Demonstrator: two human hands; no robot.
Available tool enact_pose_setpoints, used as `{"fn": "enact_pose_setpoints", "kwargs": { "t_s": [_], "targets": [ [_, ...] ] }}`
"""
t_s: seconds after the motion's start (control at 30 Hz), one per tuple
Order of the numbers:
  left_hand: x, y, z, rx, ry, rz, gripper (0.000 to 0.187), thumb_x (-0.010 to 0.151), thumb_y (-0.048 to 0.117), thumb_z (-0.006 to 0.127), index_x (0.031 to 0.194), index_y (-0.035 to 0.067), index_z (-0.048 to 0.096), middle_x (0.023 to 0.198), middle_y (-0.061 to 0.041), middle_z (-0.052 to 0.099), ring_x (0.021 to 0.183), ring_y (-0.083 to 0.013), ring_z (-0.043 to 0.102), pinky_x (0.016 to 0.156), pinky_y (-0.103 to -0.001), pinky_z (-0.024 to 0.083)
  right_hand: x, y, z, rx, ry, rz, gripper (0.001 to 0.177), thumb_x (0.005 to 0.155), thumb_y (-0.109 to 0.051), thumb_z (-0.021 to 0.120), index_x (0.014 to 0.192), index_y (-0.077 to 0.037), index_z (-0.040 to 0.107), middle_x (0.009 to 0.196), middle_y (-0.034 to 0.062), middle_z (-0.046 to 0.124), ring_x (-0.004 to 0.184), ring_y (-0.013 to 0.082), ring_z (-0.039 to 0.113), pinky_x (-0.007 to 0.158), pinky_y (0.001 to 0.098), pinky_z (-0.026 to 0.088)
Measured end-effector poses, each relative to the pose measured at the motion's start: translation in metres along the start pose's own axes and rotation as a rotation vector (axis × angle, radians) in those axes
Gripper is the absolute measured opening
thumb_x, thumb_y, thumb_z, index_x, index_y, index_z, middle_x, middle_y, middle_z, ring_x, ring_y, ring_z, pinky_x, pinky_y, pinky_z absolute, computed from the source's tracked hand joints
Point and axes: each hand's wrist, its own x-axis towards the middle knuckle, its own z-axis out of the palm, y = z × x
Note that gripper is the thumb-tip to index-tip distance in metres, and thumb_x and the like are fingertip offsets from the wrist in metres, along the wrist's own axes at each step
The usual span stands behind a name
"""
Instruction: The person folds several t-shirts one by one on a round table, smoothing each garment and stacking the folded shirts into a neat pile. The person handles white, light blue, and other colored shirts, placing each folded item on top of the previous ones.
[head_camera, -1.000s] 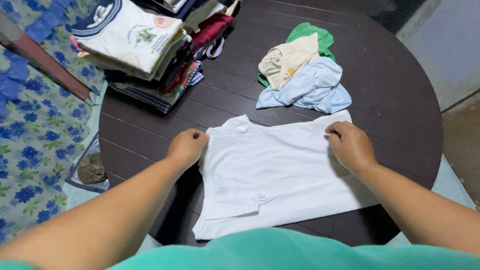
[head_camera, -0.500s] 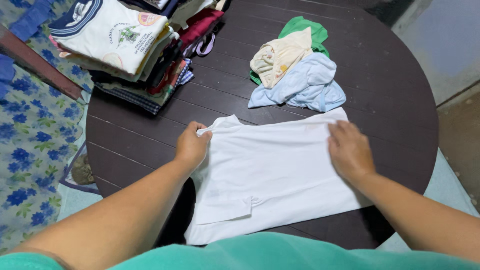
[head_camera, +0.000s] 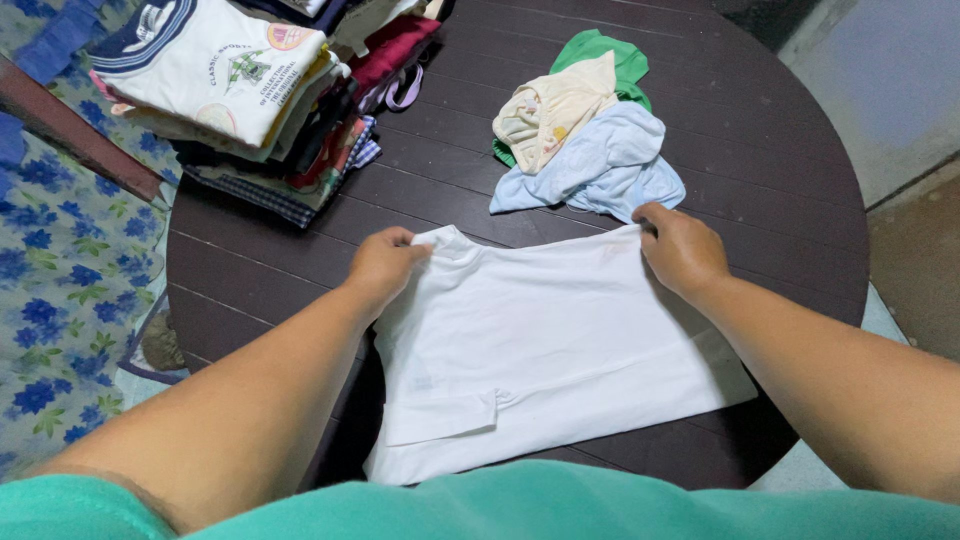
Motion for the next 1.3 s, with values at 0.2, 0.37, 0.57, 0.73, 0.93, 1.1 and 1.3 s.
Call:
{"fn": "enact_pose_setpoints", "kwargs": {
  "t_s": [0.2, 0.37, 0.57, 0.73, 0.93, 1.1, 1.3],
  "targets": [
    [-0.018, 0.003, -0.009, 0.013, 0.171, 0.065, 0.019, 0.089, 0.026, 0.073, 0.099, 0.009, 0.074, 0.086, -0.002, 0.074, 0.078, -0.0138, 0.067, 0.074, -0.032, 0.051, -0.004, 0.015, 0.002, 0.133, 0.125, -0.093, 0.02, 0.093, -0.02, 0.067, 0.111, -0.015, 0.076, 0.11, 0.0108, 0.075, 0.1, 0.0327, 0.07, 0.087, 0.043, 0.053],
    [-0.034, 0.019, -0.013, -0.016, 0.195, 0.127, 0.018, 0.09, 0.025, 0.072, 0.099, 0.009, 0.073, 0.088, -0.002, 0.076, 0.08, -0.0134, 0.069, 0.075, -0.032, 0.053, -0.01, 0.014, -0.002, 0.137, 0.135, -0.073, 0.018, 0.093, -0.019, 0.067, 0.107, -0.012, 0.076, 0.106, 0.0105, 0.075, 0.095, 0.0321, 0.071, 0.084, 0.0434, 0.053],
    [-0.078, 0.03, -0.028, 0.104, 0.222, 0.259, 0.018, 0.091, 0.023, 0.071, 0.101, 0.009, 0.072, 0.093, -0.007, 0.076, 0.084, -0.0205, 0.071, 0.077, -0.036, 0.053, -0.044, 0.011, -0.027, 0.325, 0.171, 0.103, 0.022, 0.099, -0.02, 0.063, 0.116, -0.01, 0.074, 0.092, 0.0134, 0.078, 0.084, 0.0267, 0.075, 0.078, 0.0394, 0.056],
    [-0.147, 0.004, -0.029, 0.309, 0.246, 0.471, 0.015, 0.088, 0.019, 0.07, 0.099, 0.009, 0.073, 0.102, -0.009, 0.074, 0.097, -0.0295, 0.069, 0.083, -0.042, 0.052, -0.114, 0.027, -0.03, 0.343, 0.248, 0.064, 0.024, 0.096, -0.019, 0.065, 0.115, -0.005, 0.073, 0.097, 0.0144, 0.076, 0.087, 0.0242, 0.075, 0.077, 0.0384, 0.057],
    [-0.196, -0.01, -0.009, 0.459, -0.028, 0.216, 0.019, 0.086, 0.021, 0.07, 0.104, 0.019, 0.072, 0.095, -0.001, 0.072, 0.097, -0.0229, 0.064, 0.094, -0.038, 0.047, -0.16, 0.042, -0.012, 0.153, 0.171, 0.088, 0.023, 0.09, -0.025, 0.066, 0.105, -0.013, 0.079, 0.102, 0.0041, 0.076, 0.107, 0.0242, 0.062, 0.094, 0.0394, 0.05],
    [-0.193, -0.016, -0.013, 0.429, -0.018, 0.461, 0.025, 0.082, 0.022, 0.072, 0.107, 0.016, 0.072, 0.103, -0.002, 0.072, 0.105, -0.0228, 0.064, 0.097, -0.039, 0.045, -0.153, 0.037, -0.017, 0.132, 0.159, 0.236, 0.026, 0.093, -0.023, 0.062, 0.111, -0.017, 0.079, 0.098, 0.0057, 0.072, 0.102, 0.0257, 0.06, 0.095, 0.0403, 0.049],
    [-0.163, -0.019, -0.02, 0.254, 0.237, 0.153, 0.036, 0.09, 0.037, 0.062, 0.113, 0.011, 0.07, 0.116, -0.008, 0.069, 0.109, -0.0279, 0.066, 0.094, -0.042, 0.051, -0.132, 0.007, -0.006, 0.19, 0.275, -0.107, 0.023, 0.09, -0.021, 0.064, 0.108, -0.013, 0.076, 0.104, 0.0051, 0.071, 0.107, 0.027, 0.059, 0.096, 0.0409, 0.046]
  ]
}}
